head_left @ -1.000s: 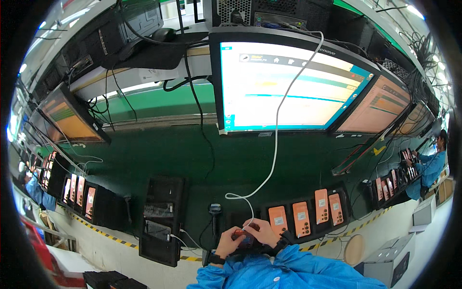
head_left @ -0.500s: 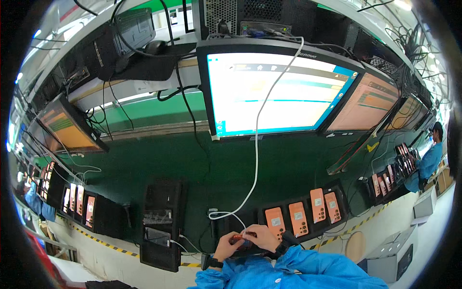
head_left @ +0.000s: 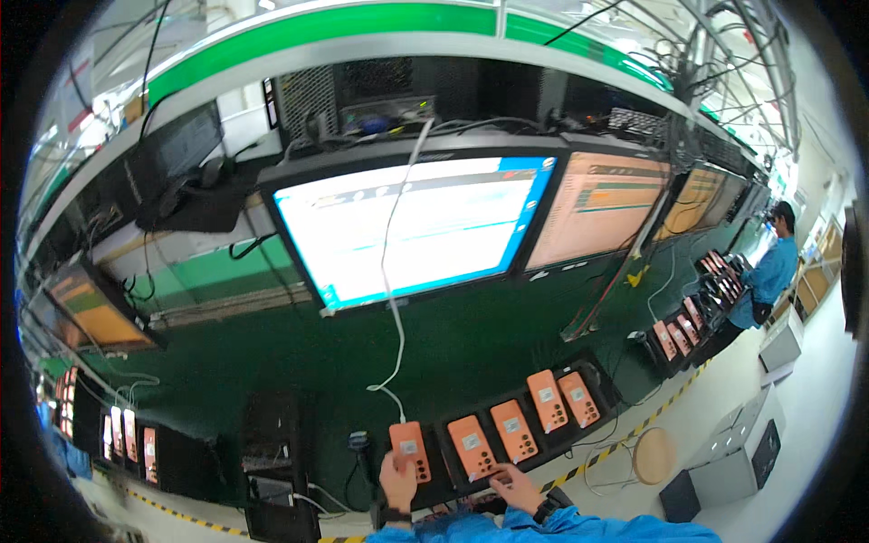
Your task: Scanning a series of smartphones at a testing workstation using a handheld barcode scanner.
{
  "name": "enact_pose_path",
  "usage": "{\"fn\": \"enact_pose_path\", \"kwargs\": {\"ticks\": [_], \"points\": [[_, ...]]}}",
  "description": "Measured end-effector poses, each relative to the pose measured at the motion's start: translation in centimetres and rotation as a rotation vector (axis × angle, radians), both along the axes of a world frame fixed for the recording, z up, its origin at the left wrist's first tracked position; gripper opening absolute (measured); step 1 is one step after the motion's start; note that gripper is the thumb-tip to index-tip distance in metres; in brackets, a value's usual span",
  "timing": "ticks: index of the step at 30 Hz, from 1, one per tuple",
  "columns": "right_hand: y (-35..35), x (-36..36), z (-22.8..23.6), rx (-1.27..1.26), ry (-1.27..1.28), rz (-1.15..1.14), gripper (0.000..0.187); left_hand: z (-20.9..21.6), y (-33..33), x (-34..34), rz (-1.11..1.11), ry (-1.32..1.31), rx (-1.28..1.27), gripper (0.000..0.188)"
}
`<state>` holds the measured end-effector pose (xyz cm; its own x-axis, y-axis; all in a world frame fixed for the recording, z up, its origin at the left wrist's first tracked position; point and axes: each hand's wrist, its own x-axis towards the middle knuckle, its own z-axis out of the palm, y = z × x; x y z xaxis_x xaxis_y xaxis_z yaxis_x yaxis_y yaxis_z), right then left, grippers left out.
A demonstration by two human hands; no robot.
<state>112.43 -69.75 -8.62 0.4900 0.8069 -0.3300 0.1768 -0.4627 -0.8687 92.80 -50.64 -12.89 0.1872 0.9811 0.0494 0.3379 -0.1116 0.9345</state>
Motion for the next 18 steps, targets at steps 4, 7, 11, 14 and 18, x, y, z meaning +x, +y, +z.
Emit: {"fn": "enact_pose_path", "kwargs": {"ticks": [4,7,11,14,18], "points": [[-0.5,-1.5,-4.6,0.082,0.088,0.181,0.031,-0.6,-5.8,-6.0,-0.19,0.121,-0.168,0.032],[1.5,-3.7,-4.3,0.092,0.143,0.319,0.032,-1.0,-9.8,-9.7,-0.054,0.087,-0.292,0.026],[5.6,-8.0,-0.7,0.048,0.084,0.509,0.028,-3.6,-13.6,-15.7,0.081,0.007,-0.506,0.027],[7.9,-11.6,1.4,0.046,0.085,0.599,0.027,-9.4,-15.2,-21.5,0.114,0.069,-0.434,0.029],[10.8,-20.7,2.7,-0.028,0.11,0.878,0.028,-13.0,-19.4,-29.9,0.412,-0.117,-0.69,0.028]]}}
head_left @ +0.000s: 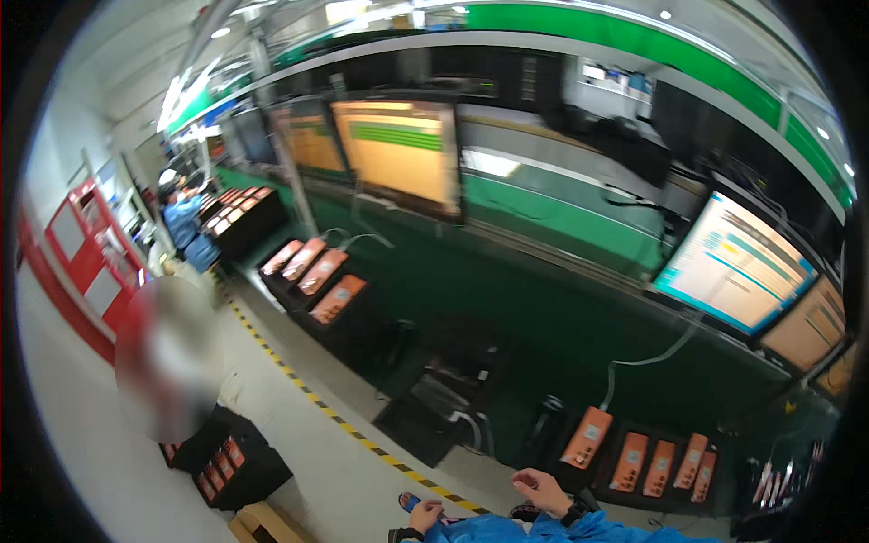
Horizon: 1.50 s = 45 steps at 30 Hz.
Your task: Scanning a series of smartphones at a testing workstation using a handheld barcode scanner.
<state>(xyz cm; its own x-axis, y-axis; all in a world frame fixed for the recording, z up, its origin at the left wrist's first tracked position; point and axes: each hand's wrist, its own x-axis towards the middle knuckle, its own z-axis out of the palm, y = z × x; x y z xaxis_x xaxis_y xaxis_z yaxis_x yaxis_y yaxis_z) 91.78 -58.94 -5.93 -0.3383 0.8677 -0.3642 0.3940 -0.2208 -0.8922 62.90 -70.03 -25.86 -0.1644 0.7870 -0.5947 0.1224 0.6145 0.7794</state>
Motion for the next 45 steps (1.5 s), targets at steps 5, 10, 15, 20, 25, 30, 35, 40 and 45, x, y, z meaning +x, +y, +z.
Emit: {"fn": "enact_pose_path", "kwargs": {"ticks": [5,10,15,20,25,30,35,40,45], "points": [[2.1,-15.5,-1.5,-0.147,0.143,0.286,0.034,-12.4,-10.2,-13.4,0.389,-0.073,-0.041,0.032],[4.6,-29.0,-1.8,-0.128,0.13,0.523,0.034,-7.7,-13.4,-22.3,0.743,-0.18,-0.034,0.031],[8.0,-39.2,0.2,-0.082,0.186,0.509,0.034,-4.6,-9.4,-28.7,0.721,-0.194,-0.102,0.031],[12.0,-44.8,-0.1,-0.01,0.175,0.433,0.034,-2.5,-1.0,-35.0,0.551,-0.233,-0.144,0.033],[16.5,-51.0,-2.0,0.062,0.142,0.437,0.035,-0.9,8.4,-42.8,0.417,-0.26,-0.14,0.036],[22.7,-56.4,5.3,-0.099,0.237,0.315,0.033,-1.5,18.8,-51.8,0.299,-0.18,0.357,0.034],[29.1,-57.5,10.6,0.201,0.348,0.18,0.028,23.8,33.1,-52.4,0.363,-0.219,0.45,0.021],[34.8,-57.5,12.5,0.258,0.119,-0.334,0.031,31.5,44.9,-54.0,-0.021,-0.221,0.564,0.021],[40.8,-56.7,8.6,0.789,-0.472,-0.555,0.048,29.1,58.6,-53.6,-0.412,0.401,0.952,0.018]]}}
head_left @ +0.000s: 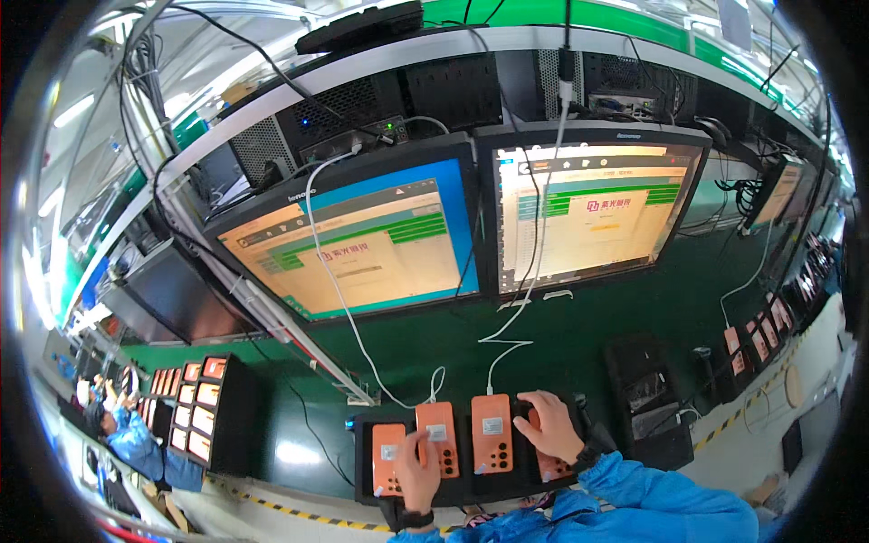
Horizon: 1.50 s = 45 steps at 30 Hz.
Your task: Scanning a series of smartphones at a testing workstation using a handheld barcode scanner.
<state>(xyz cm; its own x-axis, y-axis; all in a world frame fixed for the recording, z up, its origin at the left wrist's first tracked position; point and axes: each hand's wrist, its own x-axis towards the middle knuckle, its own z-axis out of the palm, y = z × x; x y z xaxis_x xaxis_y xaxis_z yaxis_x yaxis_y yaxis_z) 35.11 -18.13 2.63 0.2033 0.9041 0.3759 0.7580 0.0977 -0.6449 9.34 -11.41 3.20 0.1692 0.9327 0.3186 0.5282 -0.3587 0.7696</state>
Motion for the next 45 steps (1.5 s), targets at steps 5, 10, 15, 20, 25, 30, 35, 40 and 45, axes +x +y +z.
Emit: {"fn": "enact_pose_path", "kwargs": {"ticks": [5,10,15,20,25,30,35,40,45], "points": [[5.9,-2.7,-2.4,-0.33,-0.164,-0.15,0.042,-4.8,8.7,2.1,-0.072,0.303,0.278,0.02],[9.1,-5.1,-5.0,-0.265,-0.401,-0.315,0.037,-6.2,10.3,4.0,-0.063,0.382,0.116,0.025],[10.6,-5.7,-5.1,-0.345,-0.366,-0.342,0.037,-5.0,10.2,5.1,0.062,0.376,0.075,0.029],[11.0,-6.0,-4.8,-0.229,-0.266,-0.44,0.035,-4.7,10.5,5.3,0.03,0.37,-0.033,0.033],[11.0,-6.6,-4.4,-0.183,-0.195,-0.45,0.031,-3.6,11.0,5.7,0.041,0.493,-0.181,0.03],[9.6,-6.5,-4.4,-0.024,-0.062,-0.208,0.025,-3.7,9.8,5.0,-0.163,0.26,0.096,0.023],[5.0,-7.3,-4.3,0.03,0.045,-0.082,0.023,-4.2,5.2,2.1,-0.305,0.035,0.078,0.02],[-1.3,-4.5,0.4,-0.087,0.269,-0.298,0.025,-5.0,1.9,-6.2,0.031,-0.748,-0.426,0.023],[-8.3,-0.1,-2.5,-0.046,0.217,-0.784,0.019,-4.0,1.9,-15.2,0.221,0.462,-0.127,0.037]]}}
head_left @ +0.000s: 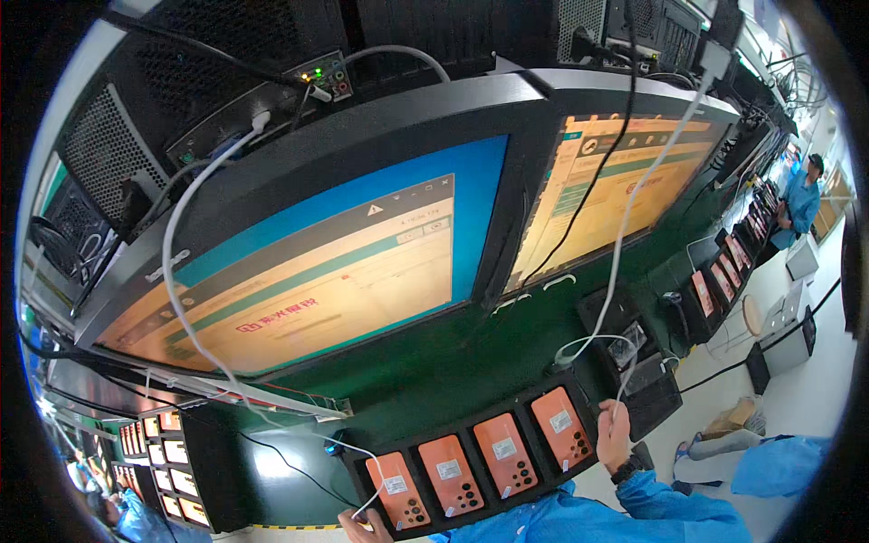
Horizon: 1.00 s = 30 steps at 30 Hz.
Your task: Scanning a series of smartphones at a testing workstation using a handheld barcode scanner.
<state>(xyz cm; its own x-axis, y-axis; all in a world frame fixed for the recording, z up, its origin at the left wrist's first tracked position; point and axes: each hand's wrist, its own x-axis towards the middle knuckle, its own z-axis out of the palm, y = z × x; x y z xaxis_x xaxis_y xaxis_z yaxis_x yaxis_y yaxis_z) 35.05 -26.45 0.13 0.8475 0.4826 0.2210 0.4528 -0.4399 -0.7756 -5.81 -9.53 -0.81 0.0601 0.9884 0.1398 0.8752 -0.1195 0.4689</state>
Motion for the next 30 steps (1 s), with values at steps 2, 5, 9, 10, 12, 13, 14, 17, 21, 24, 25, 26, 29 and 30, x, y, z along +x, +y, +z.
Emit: {"fn": "enact_pose_path", "kwargs": {"ticks": [2,5,9,10,12,13,14,17,21,24,25,26,29,30], "points": [[-2.1,-0.1,-0.7,-0.2,0.103,0.136,0.024,-1.0,-0.6,-0.6,0.067,-0.062,-0.243,0.046],[-2.5,-1.4,-2.3,-0.121,0.123,0.104,0.027,-0.9,-0.9,0.1,0.114,-0.093,-0.217,0.043],[2.2,0.2,-0.9,-0.146,0.081,0.065,0.027,-0.2,2.1,1.9,0.048,-0.009,-0.104,0.041],[3.5,1.0,-0.5,-0.151,0.06,0.074,0.029,0.2,3.5,2.7,-0.013,-0.019,-0.005,0.041],[6.9,3.7,-2.0,-0.137,-0.062,0.154,0.032,0.2,7.0,4.0,-0.091,0.084,0.112,0.038],[8.9,5.3,-2.4,-0.162,-0.069,0.205,0.033,-1.0,9.7,4.4,0.031,-0.049,-0.145,0.026],[11.0,6.9,-3.0,-0.186,-0.078,0.257,0.034,-2.1,12.1,4.8,-0.004,-0.118,-0.048,0.029],[16.9,12.2,-6.4,-0.354,-0.025,0.413,0.037,-5.0,20.7,7.1,-0.141,0.105,-0.171,0.031],[24.0,17.4,-15.8,-0.571,0.01,0.462,0.041,-8.5,29.3,11.2,-0.093,0.119,-0.322,0.032],[26.3,17.0,-14.1,-0.712,0.133,0.387,0.042,-13.5,30.2,10.8,-0.107,-0.075,-0.212,0.028],[25.6,17.3,-15.0,-0.55,0.088,0.415,0.041,-13.5,29.6,11.1,-0.16,-0.262,-0.115,0.025],[24.9,17.3,-16.1,-0.391,0.045,0.439,0.04,-13.7,28.7,11.6,-0.183,-0.189,-0.106,0.025],[20.2,16.3,-15.2,-0.035,-0.003,0.417,0.039,-6.9,22.7,13.9,-0.302,-0.413,-0.148,0.022],[18.4,15.9,-14.2,0.021,-0.055,0.371,0.038,-4.4,19.9,14.3,-0.321,-0.563,-0.188,0.02]]}}
